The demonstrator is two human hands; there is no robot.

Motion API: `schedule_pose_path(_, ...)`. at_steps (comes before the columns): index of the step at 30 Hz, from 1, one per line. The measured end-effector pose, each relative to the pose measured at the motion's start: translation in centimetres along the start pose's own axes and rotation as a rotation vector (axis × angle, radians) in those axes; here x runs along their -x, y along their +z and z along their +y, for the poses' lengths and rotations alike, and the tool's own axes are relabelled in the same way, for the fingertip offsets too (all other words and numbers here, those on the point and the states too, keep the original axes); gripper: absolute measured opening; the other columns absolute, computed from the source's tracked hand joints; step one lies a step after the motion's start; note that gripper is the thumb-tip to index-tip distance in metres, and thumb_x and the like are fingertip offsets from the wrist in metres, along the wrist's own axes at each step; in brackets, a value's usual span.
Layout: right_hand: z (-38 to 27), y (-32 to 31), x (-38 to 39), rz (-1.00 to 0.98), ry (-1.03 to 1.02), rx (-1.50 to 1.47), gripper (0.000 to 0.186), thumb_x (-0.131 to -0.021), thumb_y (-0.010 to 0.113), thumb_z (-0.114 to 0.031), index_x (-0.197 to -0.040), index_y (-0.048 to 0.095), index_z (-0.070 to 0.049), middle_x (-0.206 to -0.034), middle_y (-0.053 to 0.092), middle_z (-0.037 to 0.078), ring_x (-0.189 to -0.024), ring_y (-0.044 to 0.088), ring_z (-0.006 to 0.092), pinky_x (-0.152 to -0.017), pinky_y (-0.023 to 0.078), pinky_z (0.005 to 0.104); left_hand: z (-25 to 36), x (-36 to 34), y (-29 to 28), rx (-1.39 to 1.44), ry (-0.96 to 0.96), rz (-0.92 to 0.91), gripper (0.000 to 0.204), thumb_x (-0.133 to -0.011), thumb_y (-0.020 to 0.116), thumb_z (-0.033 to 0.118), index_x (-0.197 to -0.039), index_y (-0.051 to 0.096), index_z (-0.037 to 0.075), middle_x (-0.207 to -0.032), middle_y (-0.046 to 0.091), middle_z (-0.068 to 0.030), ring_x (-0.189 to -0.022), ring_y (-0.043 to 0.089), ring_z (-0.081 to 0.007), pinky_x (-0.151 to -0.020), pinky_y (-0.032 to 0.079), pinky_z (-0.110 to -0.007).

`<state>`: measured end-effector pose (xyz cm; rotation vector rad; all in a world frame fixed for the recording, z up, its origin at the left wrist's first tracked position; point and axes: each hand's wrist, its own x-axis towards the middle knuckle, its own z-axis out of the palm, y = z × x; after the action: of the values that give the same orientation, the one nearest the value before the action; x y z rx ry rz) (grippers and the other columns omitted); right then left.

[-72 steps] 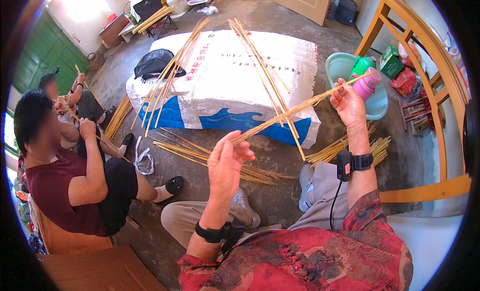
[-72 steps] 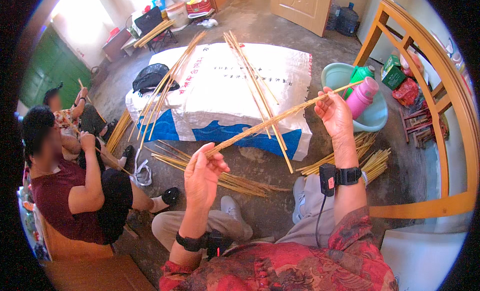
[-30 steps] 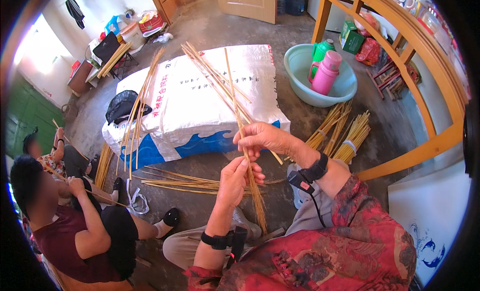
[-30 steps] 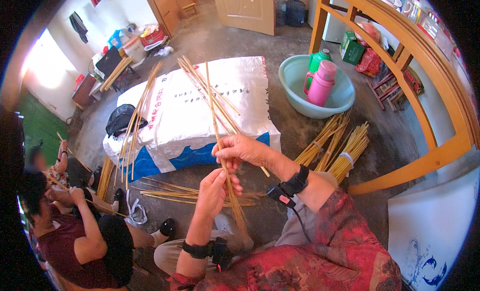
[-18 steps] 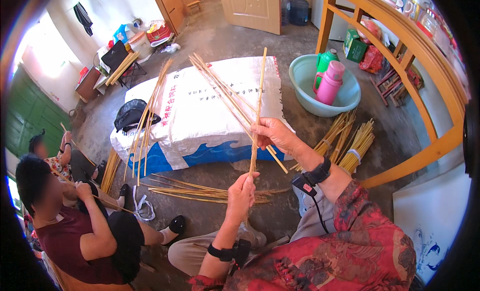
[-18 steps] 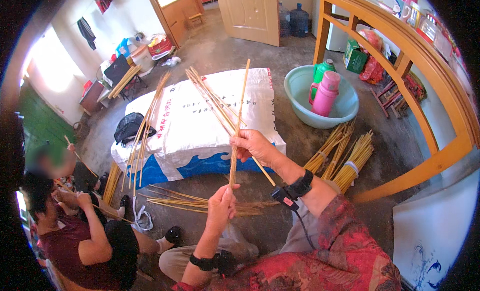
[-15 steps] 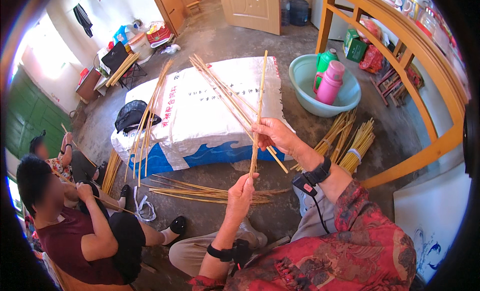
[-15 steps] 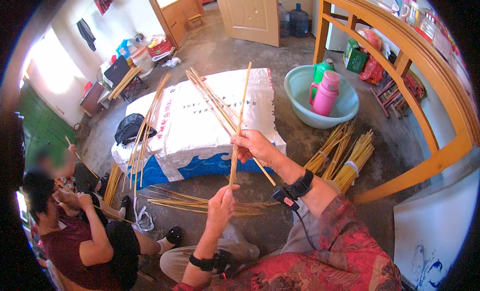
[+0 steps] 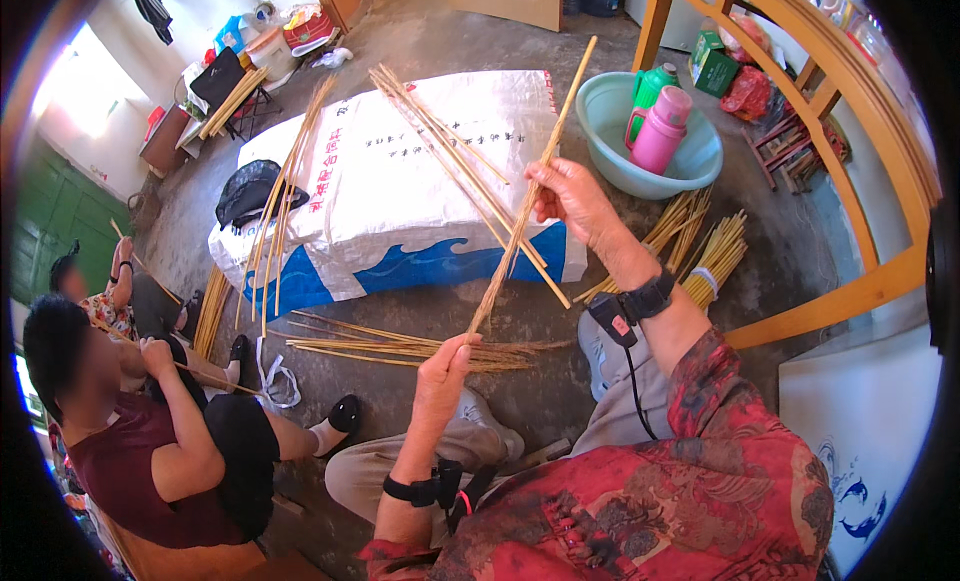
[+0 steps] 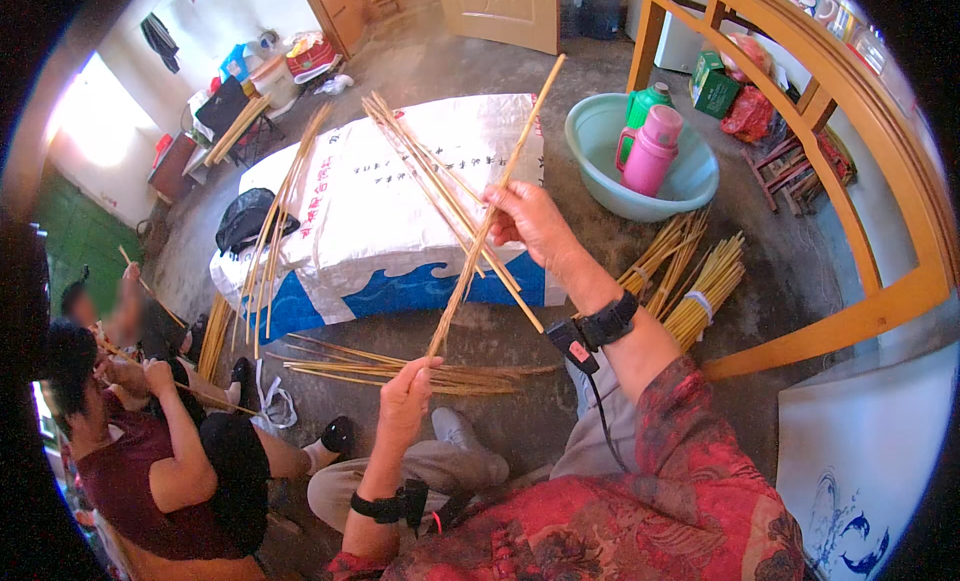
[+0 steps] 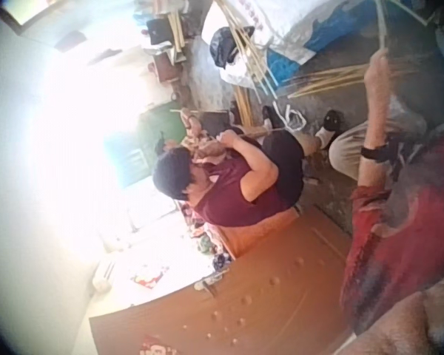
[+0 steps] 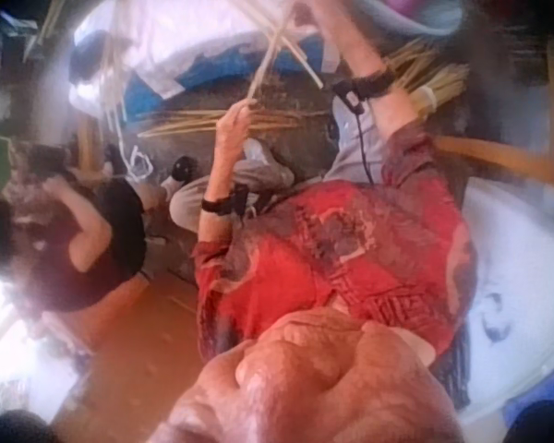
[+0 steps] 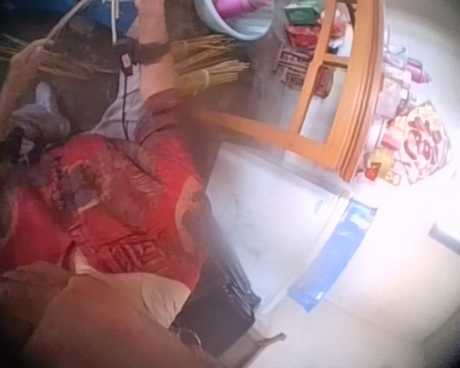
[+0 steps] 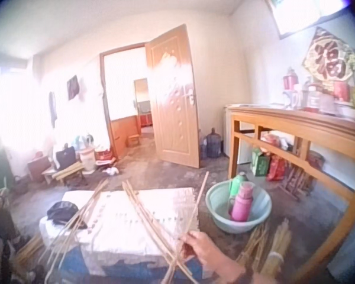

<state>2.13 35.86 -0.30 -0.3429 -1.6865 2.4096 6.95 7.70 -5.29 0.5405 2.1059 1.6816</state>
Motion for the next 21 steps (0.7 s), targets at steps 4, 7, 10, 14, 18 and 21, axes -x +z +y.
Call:
schedule_pose_path(4,-0.6,-0.3,-0.4,0.053,-0.045,-0.001,0.022,-0.083,0.055,-0.025,-0.084,0.056,-0.002,-0.058,0.05,0.0,-0.048,0.05,0.0071,-0.043,0.046,0.021,-0.7,1.1,-2.0,-0.054,-0.146,0.12,0.018,-0.086,0.048,0.013,-0.097,0.059,0.003,-0.061,0.047,0.0031,-0.052,0.04,-0.0034,-0.046,0.035,-0.018)
schedule_pose_path(7,-0.4,0.0,-0.3,0.042,-0.027,0.008,0.023,-0.083,0.056,-0.026,-0.085,0.056,-0.002,-0.058,0.049,0.0,-0.048,0.049,0.007,-0.044,0.045,0.0208,-0.7,1.0,-2.6,0.102,-0.157,0.177,0.017,-0.086,0.047,0.011,-0.095,0.059,0.002,-0.058,0.044,0.0031,-0.047,0.037,-0.0026,-0.041,0.031,-0.018)
schedule_pose_path(10,0.5,1.3,-0.2,-0.026,-0.009,-0.012,0.024,-0.082,0.056,-0.026,-0.083,0.055,-0.002,-0.058,0.049,0.001,-0.047,0.05,0.0073,-0.043,0.045,0.0208,-0.7,0.6,-3.0,0.193,-0.123,0.182,0.016,-0.087,0.046,0.009,-0.095,0.057,0.001,-0.059,0.047,0.0014,-0.049,0.042,-0.0045,-0.044,0.035,-0.018)
schedule_pose_path(14,1.5,1.4,0.3,-0.051,0.065,0.039,0.022,-0.082,0.057,-0.026,-0.078,0.052,-0.004,-0.057,0.05,0.001,-0.044,0.05,0.0081,-0.039,0.045,0.021,1.1,-1.7,-0.4,0.284,-0.034,0.077,0.017,-0.087,0.047,0.012,-0.096,0.056,0.0,-0.068,0.052,-0.0011,-0.061,0.049,-0.0072,-0.058,0.041,-0.021)
schedule_pose_path(18,1.8,3.7,1.3,-0.132,0.117,0.055,0.023,-0.081,0.059,-0.027,-0.079,0.053,-0.005,-0.057,0.051,0.001,-0.04,0.049,0.0076,-0.036,0.043,0.0188,3.1,-2.3,0.7,0.437,-0.13,-0.04,0.02,-0.086,0.05,0.015,-0.099,0.055,0.0,-0.08,0.057,-0.0031,-0.069,0.052,-0.0082,-0.063,0.043,-0.021)
schedule_pose_path(21,2.6,4.1,1.4,-0.203,0.098,0.1,0.026,-0.08,0.059,-0.028,-0.075,0.052,-0.004,-0.056,0.053,0.003,-0.042,0.051,0.0089,-0.036,0.044,0.0211,4.0,-3.1,1.9,0.448,-0.14,-0.063,0.02,-0.083,0.055,0.016,-0.097,0.055,0.001,-0.081,0.057,-0.0006,-0.069,0.051,-0.006,-0.063,0.041,-0.02)
